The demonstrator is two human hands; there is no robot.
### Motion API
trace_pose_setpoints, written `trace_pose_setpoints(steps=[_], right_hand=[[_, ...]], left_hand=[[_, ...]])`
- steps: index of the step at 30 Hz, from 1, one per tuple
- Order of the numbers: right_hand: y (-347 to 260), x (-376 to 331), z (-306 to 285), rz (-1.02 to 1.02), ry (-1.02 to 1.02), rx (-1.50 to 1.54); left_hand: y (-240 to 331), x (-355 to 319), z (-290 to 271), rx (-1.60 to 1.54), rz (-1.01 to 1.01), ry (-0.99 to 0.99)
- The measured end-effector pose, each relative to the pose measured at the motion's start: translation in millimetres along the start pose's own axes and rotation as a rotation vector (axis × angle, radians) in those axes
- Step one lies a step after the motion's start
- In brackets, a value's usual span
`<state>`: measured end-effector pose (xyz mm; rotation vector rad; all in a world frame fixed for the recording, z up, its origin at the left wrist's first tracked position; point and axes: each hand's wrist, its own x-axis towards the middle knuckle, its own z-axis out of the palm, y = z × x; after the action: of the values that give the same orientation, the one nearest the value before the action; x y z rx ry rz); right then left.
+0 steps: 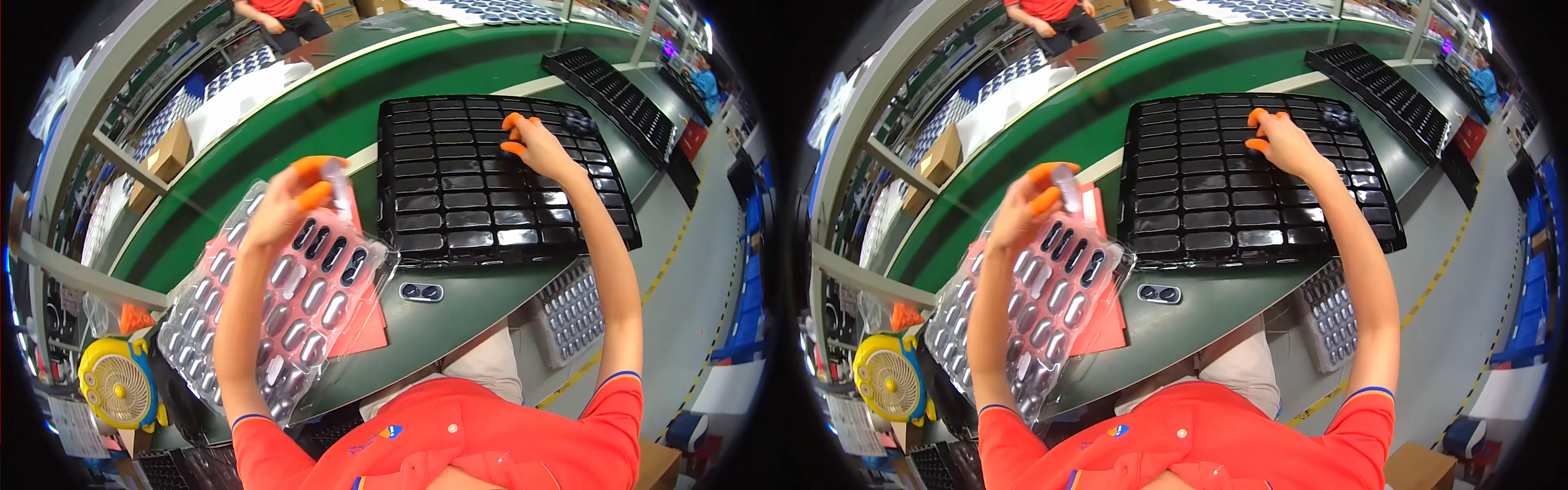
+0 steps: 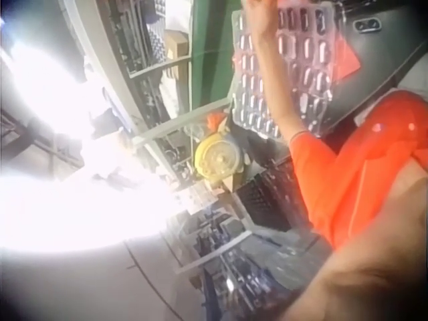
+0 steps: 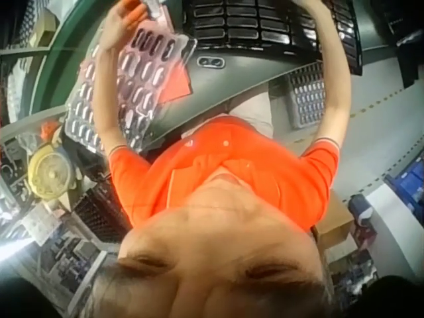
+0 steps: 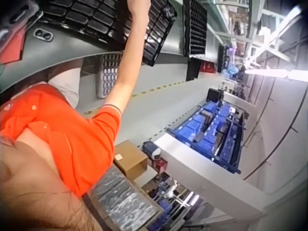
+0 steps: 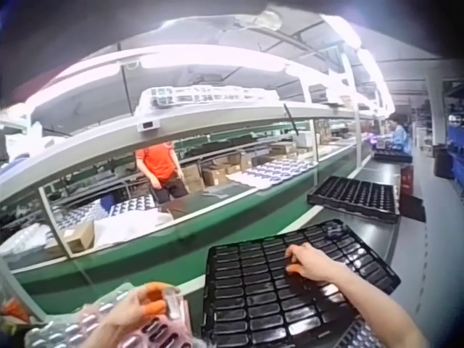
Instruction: The person assembles small electronic components by hand, placing white electronic components into black plastic housings on a production line.
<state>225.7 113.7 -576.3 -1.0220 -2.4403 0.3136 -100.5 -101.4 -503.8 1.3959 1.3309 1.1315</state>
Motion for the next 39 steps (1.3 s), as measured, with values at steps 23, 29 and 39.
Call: trace_pose_setpoints(steps=[23, 29, 39], right_hand=[[-31.4, -1.3, 12.6, -0.003, 0.318, 0.082], [-78.7, -36.8, 6.5, 0.236, 0.181, 0.981], [-117.2, -66.8, 0.6, 0.195, -0.012, 1.27]], left_hand=[[-35.7, -5.6, 85.5, -0.497, -0.074, -0.378], [-32.3, -8.7, 93.3, -0.424, -0.052, -0.373], [-33.3, -8.8, 99.2, -0.402, -0.081, -0.375]])
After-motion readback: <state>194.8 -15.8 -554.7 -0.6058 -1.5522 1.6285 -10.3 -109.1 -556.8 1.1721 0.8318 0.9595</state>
